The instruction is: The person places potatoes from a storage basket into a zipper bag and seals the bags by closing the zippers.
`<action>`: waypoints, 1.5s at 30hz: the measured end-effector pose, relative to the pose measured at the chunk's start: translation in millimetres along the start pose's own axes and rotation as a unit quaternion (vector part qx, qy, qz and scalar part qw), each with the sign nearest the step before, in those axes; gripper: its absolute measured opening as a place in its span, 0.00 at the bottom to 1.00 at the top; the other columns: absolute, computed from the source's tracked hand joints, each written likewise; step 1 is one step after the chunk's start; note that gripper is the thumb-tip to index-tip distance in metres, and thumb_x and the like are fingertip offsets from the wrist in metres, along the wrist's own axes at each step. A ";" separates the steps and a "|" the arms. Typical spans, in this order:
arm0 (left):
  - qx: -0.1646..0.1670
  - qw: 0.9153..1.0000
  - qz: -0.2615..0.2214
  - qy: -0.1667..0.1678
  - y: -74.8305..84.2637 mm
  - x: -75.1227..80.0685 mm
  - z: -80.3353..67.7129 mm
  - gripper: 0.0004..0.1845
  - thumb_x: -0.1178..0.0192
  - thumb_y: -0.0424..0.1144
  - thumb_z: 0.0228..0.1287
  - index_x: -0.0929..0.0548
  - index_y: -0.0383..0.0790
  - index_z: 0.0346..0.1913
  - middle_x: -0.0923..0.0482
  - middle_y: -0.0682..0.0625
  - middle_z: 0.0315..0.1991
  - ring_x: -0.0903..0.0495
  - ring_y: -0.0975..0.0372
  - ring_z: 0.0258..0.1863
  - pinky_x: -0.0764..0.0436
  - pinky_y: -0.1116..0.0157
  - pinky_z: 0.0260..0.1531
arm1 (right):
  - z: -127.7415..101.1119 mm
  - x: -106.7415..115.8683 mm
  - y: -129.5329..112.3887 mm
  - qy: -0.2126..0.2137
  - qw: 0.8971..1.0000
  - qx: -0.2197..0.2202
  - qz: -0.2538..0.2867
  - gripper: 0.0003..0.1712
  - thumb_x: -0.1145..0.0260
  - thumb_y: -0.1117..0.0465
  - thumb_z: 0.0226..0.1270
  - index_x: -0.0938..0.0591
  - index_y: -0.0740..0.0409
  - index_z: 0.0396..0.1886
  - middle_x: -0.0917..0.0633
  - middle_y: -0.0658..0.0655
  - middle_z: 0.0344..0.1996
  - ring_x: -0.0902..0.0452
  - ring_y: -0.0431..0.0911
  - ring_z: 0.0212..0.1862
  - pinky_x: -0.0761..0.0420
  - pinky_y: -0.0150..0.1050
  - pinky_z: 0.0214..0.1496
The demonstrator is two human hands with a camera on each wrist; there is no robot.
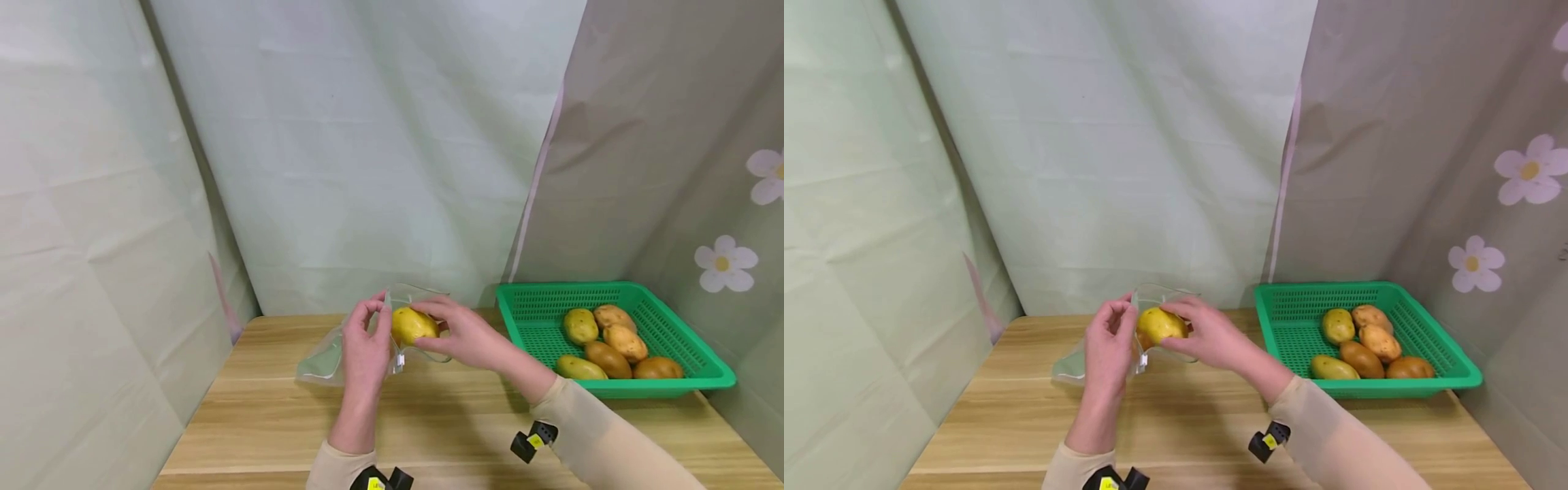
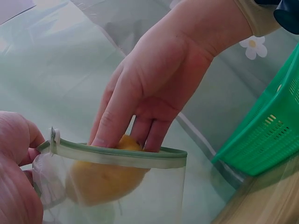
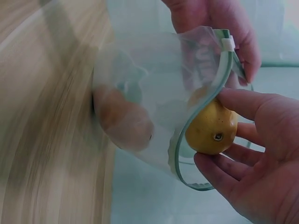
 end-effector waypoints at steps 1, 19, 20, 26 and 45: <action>-0.001 1.000 0.003 0.000 0.3 0.1 0.0 0.08 0.36 0.40 0.81 0.16 0.40 0.42 0.15 0.57 0.66 0.29 0.53 0.78 0.20 0.49 0.66 | 1.1 -1.6 0.0 -0.004 1.000 0.001 0.003 0.35 0.23 0.55 0.78 0.22 0.56 0.79 0.20 0.58 0.71 0.18 0.50 0.61 0.12 0.44 0.61; -0.016 1.000 -0.020 0.001 -0.9 -1.6 -1.9 0.08 0.37 0.39 0.83 0.17 0.38 0.42 0.14 0.54 0.66 0.30 0.52 0.79 0.35 0.38 0.78 | 3.7 -14.3 0.6 -0.032 0.999 0.004 0.008 0.27 0.28 0.55 0.83 0.18 0.61 0.74 0.15 0.61 0.69 0.17 0.58 0.68 0.17 0.53 0.70; -0.015 1.000 -0.020 -0.001 -1.4 -2.3 -2.0 0.09 0.37 0.39 0.84 0.17 0.38 0.43 0.14 0.53 0.67 0.30 0.51 0.79 0.34 0.39 0.78 | 1.4 -12.4 0.0 -0.030 1.000 0.004 0.002 0.27 0.28 0.54 0.82 0.17 0.60 0.73 0.14 0.61 0.68 0.16 0.57 0.66 0.17 0.53 0.70; -0.016 1.000 -0.003 0.008 -1.3 -1.8 -1.4 0.10 0.36 0.39 0.83 0.16 0.33 0.45 0.14 0.54 0.66 0.29 0.53 0.79 0.30 0.44 0.74 | -13.8 2.1 -0.3 -0.014 1.000 -0.011 -0.018 0.23 0.26 0.54 0.81 0.14 0.54 0.70 0.11 0.55 0.64 0.14 0.51 0.63 0.15 0.52 0.67; -0.006 1.000 0.027 0.004 -1.3 -3.8 -0.7 0.06 0.36 0.38 0.78 0.14 0.39 0.43 0.14 0.56 0.67 0.29 0.54 0.78 0.32 0.43 0.73 | -61.8 66.0 44.9 0.047 0.993 -0.066 -0.086 0.23 0.26 0.55 0.80 0.14 0.53 0.70 0.10 0.53 0.61 0.14 0.54 0.63 0.14 0.58 0.63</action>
Point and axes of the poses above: each hand's wrist, its own z-axis towards the middle knuckle, its own x-axis out of the back of the hand, y = z × x, the point moved 8 cm from there along z, towards the middle knuckle
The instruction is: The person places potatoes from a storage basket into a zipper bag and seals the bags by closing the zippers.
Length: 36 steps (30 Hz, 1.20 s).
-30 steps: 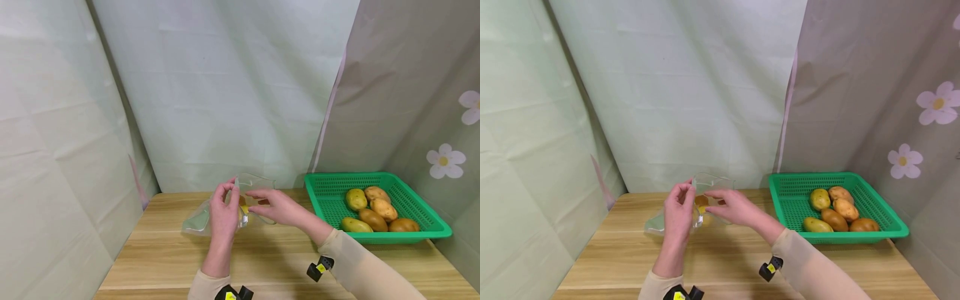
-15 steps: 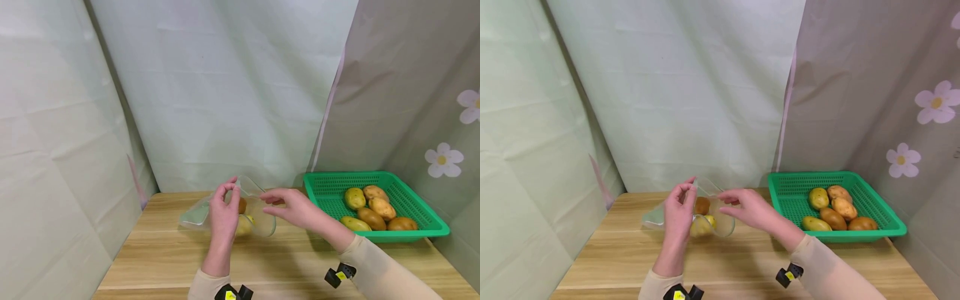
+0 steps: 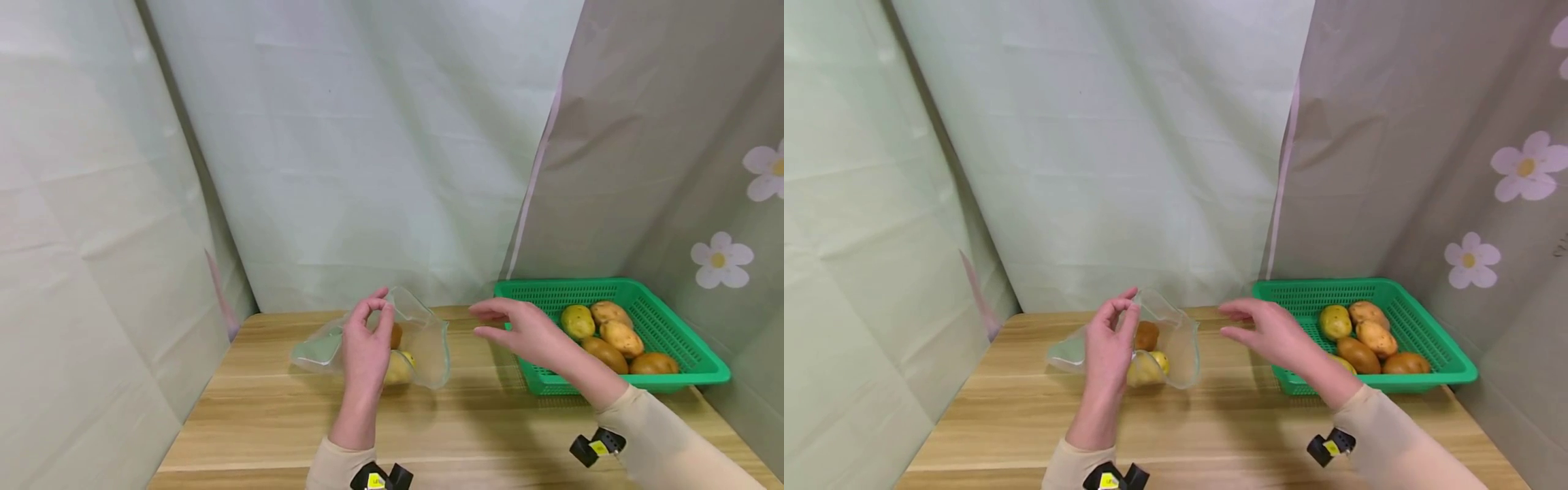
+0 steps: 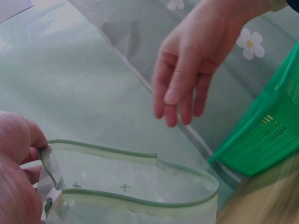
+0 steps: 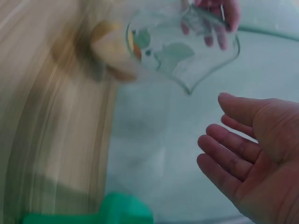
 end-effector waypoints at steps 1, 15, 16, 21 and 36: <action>0.000 1.000 -0.001 0.000 0.2 0.1 -0.2 0.06 0.36 0.38 0.78 0.15 0.38 0.43 0.14 0.55 0.67 0.29 0.54 0.78 0.32 0.43 0.73 | -1.6 2.3 4.7 0.001 1.000 -0.005 -0.006 0.23 0.26 0.55 0.80 0.14 0.53 0.70 0.11 0.54 0.62 0.15 0.55 0.63 0.14 0.59 0.63; -0.025 0.999 0.041 -0.007 4.4 1.7 1.5 0.05 0.34 0.38 0.77 0.15 0.47 0.38 0.15 0.57 0.68 0.26 0.50 0.77 0.31 0.40 0.74 | -24.7 26.9 63.6 0.008 0.997 -0.067 -0.024 0.31 0.28 0.50 0.82 0.19 0.61 0.75 0.17 0.65 0.70 0.20 0.65 0.69 0.18 0.66 0.67; -0.028 0.999 0.042 -0.008 4.8 1.7 1.6 0.05 0.34 0.37 0.77 0.15 0.46 0.38 0.15 0.56 0.68 0.26 0.50 0.77 0.31 0.40 0.74 | -26.0 28.3 66.6 0.009 0.997 -0.067 -0.028 0.31 0.28 0.50 0.82 0.19 0.62 0.74 0.17 0.66 0.70 0.20 0.66 0.69 0.18 0.66 0.67; -0.038 0.998 0.044 -0.011 4.8 1.3 2.0 0.05 0.33 0.36 0.76 0.14 0.46 0.37 0.15 0.53 0.68 0.25 0.49 0.76 0.33 0.38 0.77 | -34.4 34.7 81.8 0.015 0.996 -0.076 -0.048 0.31 0.26 0.52 0.80 0.19 0.61 0.75 0.17 0.68 0.69 0.20 0.68 0.68 0.18 0.67 0.65; -0.023 0.999 0.026 -0.020 3.3 -2.4 3.2 0.07 0.32 0.38 0.77 0.11 0.37 0.42 0.14 0.55 0.67 0.27 0.50 0.77 0.35 0.38 0.78 | -48.9 40.3 114.2 -0.007 0.993 -0.093 -0.077 0.43 0.22 0.49 0.75 0.26 0.65 0.80 0.26 0.77 0.75 0.26 0.77 0.70 0.18 0.71 0.60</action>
Point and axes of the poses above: each hand's wrist, its own z-axis towards the middle knuckle, its own x-axis out of the back of the hand, y = z × x, the point moved 8 cm from there along z, towards the middle knuckle
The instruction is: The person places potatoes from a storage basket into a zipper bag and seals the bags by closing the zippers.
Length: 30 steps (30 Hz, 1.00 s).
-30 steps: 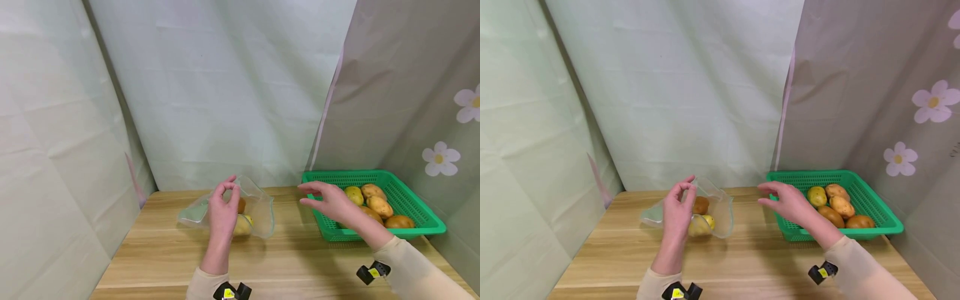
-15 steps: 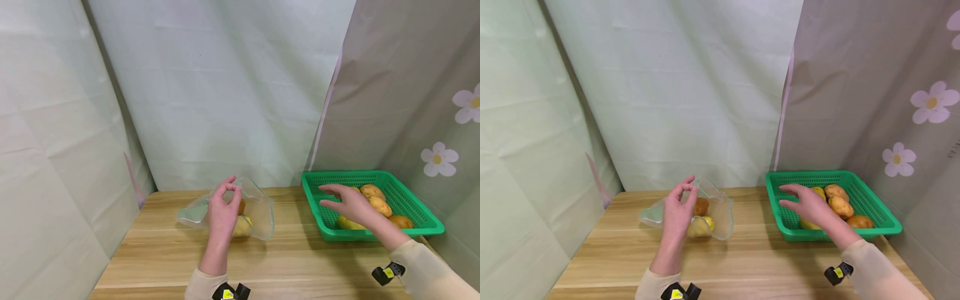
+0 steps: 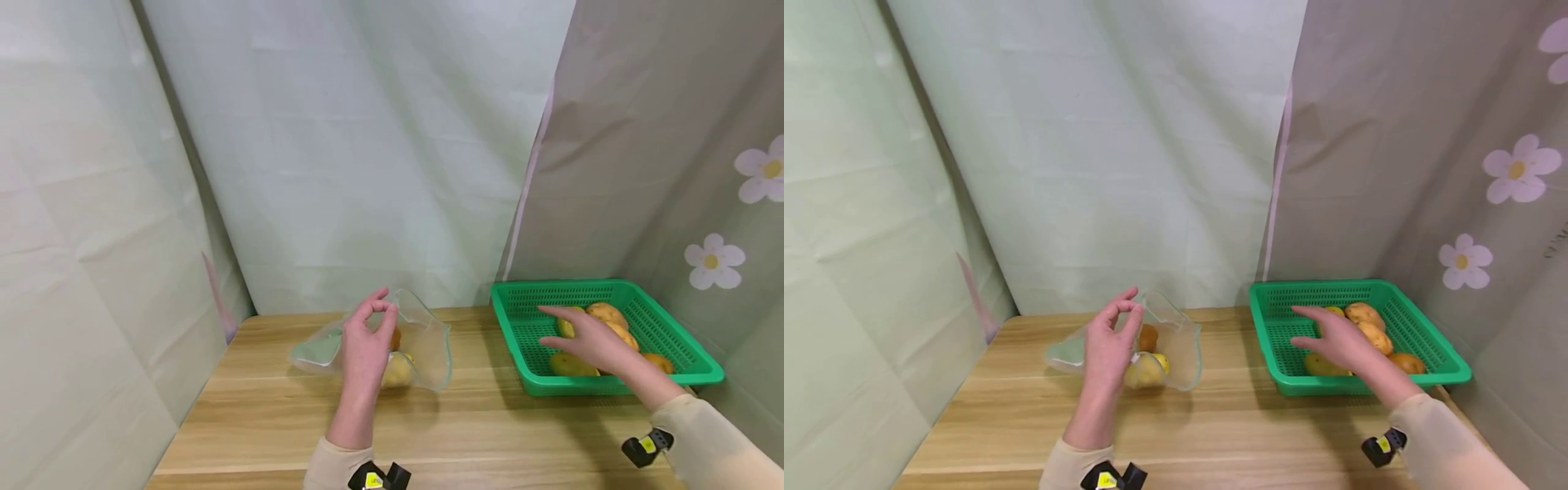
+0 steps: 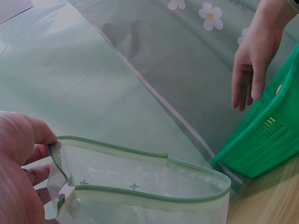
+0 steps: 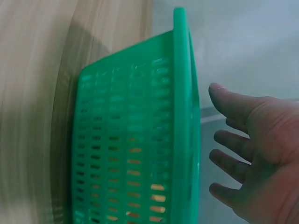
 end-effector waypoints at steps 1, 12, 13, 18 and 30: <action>0.001 1.000 -0.002 0.000 0.0 -0.2 -0.1 0.07 0.31 0.38 0.77 0.11 0.37 0.42 0.14 0.55 0.67 0.27 0.50 0.77 0.36 0.38 0.78 | -0.6 -0.2 1.9 -0.002 1.000 -0.002 -0.001 0.44 0.22 0.49 0.75 0.26 0.65 0.81 0.27 0.78 0.75 0.27 0.77 0.70 0.18 0.71 0.60; 0.012 1.000 -0.018 0.001 -1.0 -3.0 -2.2 0.09 0.32 0.40 0.78 0.11 0.35 0.44 0.15 0.54 0.69 0.29 0.52 0.79 0.40 0.38 0.80 | -7.2 -3.8 23.4 -0.014 1.000 0.008 -0.007 0.48 0.18 0.52 0.70 0.28 0.69 0.80 0.26 0.80 0.73 0.19 0.74 0.62 0.12 0.64 0.52; 0.013 1.000 -0.019 0.001 -0.8 -3.1 -2.6 0.09 0.32 0.40 0.78 0.11 0.35 0.44 0.15 0.55 0.68 0.29 0.52 0.79 0.40 0.38 0.80 | -7.3 -4.2 24.2 -0.015 1.000 0.014 -0.005 0.48 0.18 0.53 0.70 0.29 0.70 0.80 0.26 0.80 0.73 0.17 0.73 0.60 0.12 0.63 0.51; 0.014 1.000 -0.022 0.002 -1.3 -3.9 -3.1 0.09 0.31 0.39 0.78 0.11 0.35 0.44 0.15 0.55 0.68 0.28 0.51 0.78 0.40 0.37 0.80 | -9.5 -5.9 29.1 -0.021 0.999 0.037 -0.006 0.49 0.16 0.52 0.68 0.28 0.72 0.79 0.25 0.79 0.73 0.20 0.73 0.65 0.14 0.67 0.57; 0.015 1.000 -0.027 0.004 -2.0 -5.0 -3.4 0.09 0.32 0.38 0.78 0.11 0.34 0.44 0.15 0.54 0.68 0.29 0.51 0.79 0.40 0.37 0.80 | -16.8 -8.3 47.7 -0.050 0.997 0.057 -0.011 0.47 0.14 0.50 0.63 0.22 0.73 0.74 0.22 0.78 0.70 0.36 0.82 0.74 0.25 0.77 0.66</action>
Point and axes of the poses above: each hand's wrist, its own z-axis towards the middle knuckle, its own x-axis out of the back of the hand, y = z × x, the point moved 8 cm from there along z, towards the middle knuckle
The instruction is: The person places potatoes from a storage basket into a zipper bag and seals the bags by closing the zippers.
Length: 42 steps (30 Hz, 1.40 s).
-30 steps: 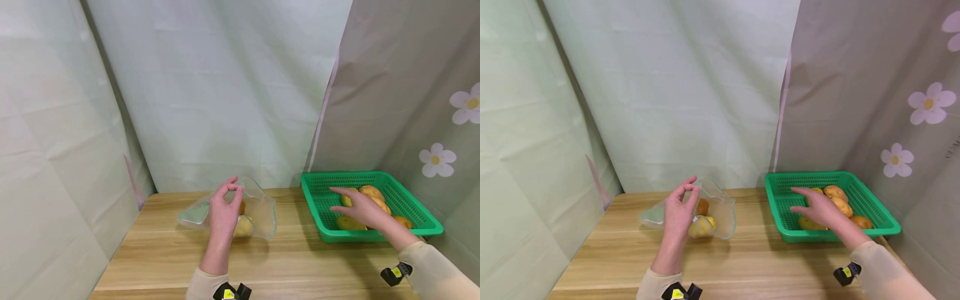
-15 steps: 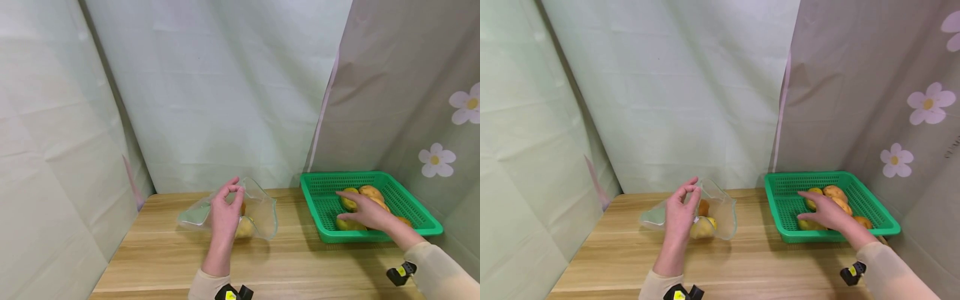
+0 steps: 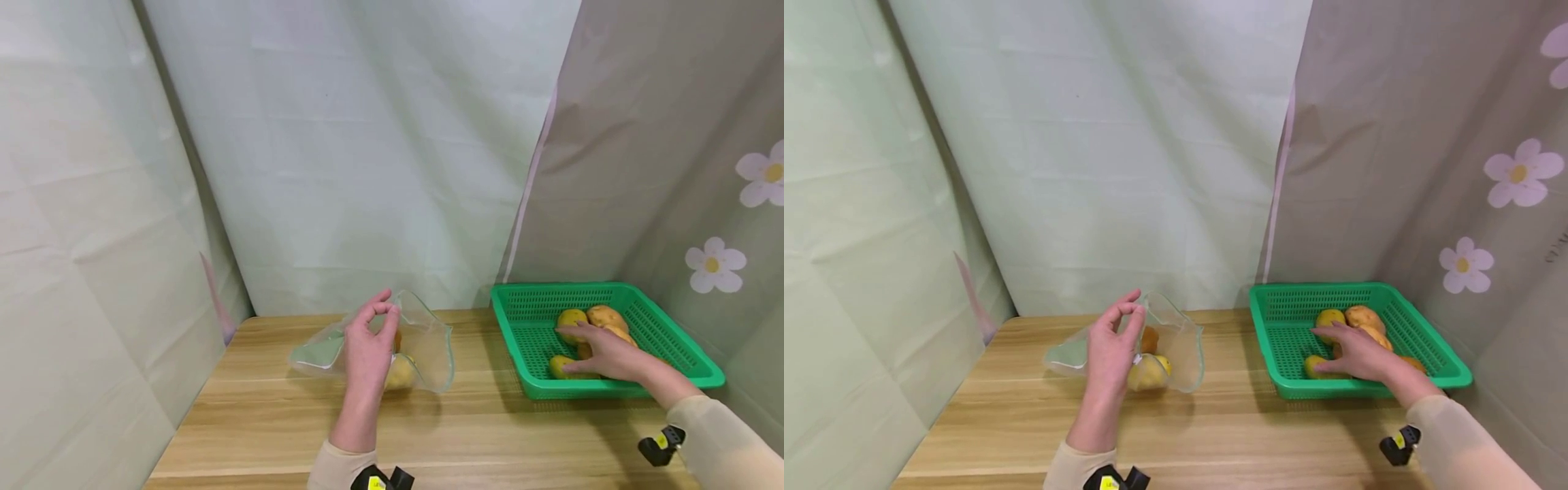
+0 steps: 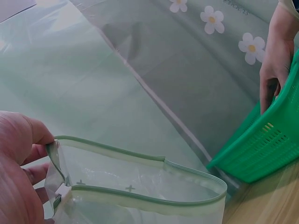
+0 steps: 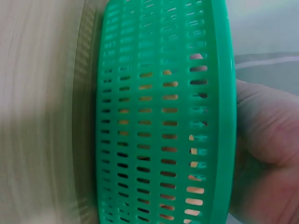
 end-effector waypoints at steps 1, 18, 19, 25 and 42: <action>0.000 1.000 0.000 0.000 0.1 0.0 0.2 0.09 0.32 0.38 0.78 0.11 0.34 0.44 0.14 0.54 0.68 0.29 0.52 0.79 0.40 0.38 0.80 | -0.7 -0.8 2.1 -0.004 1.000 -0.001 0.001 0.47 0.14 0.51 0.63 0.22 0.73 0.73 0.22 0.78 0.71 0.38 0.83 0.74 0.26 0.78 0.66; 0.006 1.000 -0.008 0.001 -0.6 1.4 2.5 0.09 0.32 0.39 0.78 0.11 0.35 0.44 0.15 0.57 0.68 0.29 0.52 0.79 0.41 0.37 0.80 | -0.1 -5.8 15.1 -0.035 0.999 -0.012 -0.006 0.38 0.13 0.56 0.59 0.15 0.71 0.65 0.19 0.76 0.68 0.41 0.84 0.75 0.51 0.88 0.70; 0.006 1.000 -0.009 0.001 -0.8 1.4 2.5 0.09 0.32 0.39 0.78 0.11 0.35 0.44 0.15 0.57 0.67 0.29 0.52 0.79 0.41 0.37 0.80 | 0.0 -6.4 15.7 -0.039 0.999 -0.014 -0.005 0.38 0.13 0.57 0.60 0.16 0.71 0.65 0.19 0.76 0.68 0.41 0.84 0.75 0.51 0.88 0.70; 0.003 1.000 -0.011 0.002 -0.4 1.8 2.4 0.08 0.31 0.39 0.78 0.11 0.36 0.43 0.15 0.58 0.67 0.29 0.52 0.78 0.41 0.38 0.80 | 0.2 -8.9 19.9 -0.059 0.998 -0.031 -0.011 0.38 0.13 0.58 0.59 0.16 0.71 0.66 0.24 0.83 0.69 0.37 0.84 0.73 0.52 0.88 0.70; 0.018 1.000 -0.014 -0.001 -2.8 3.3 0.5 0.10 0.32 0.40 0.79 0.11 0.34 0.46 0.16 0.56 0.69 0.31 0.51 0.80 0.42 0.35 0.80 | 1.5 -10.1 16.6 -0.086 0.995 -0.034 -0.025 0.27 0.14 0.65 0.59 0.12 0.68 0.57 0.15 0.75 0.61 0.37 0.85 0.72 0.42 0.86 0.69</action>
Point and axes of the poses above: each hand's wrist, its own z-axis towards the middle knuckle, its own x-axis out of the back of the hand, y = z × x, the point moved 8 cm from there along z, towards the middle knuckle
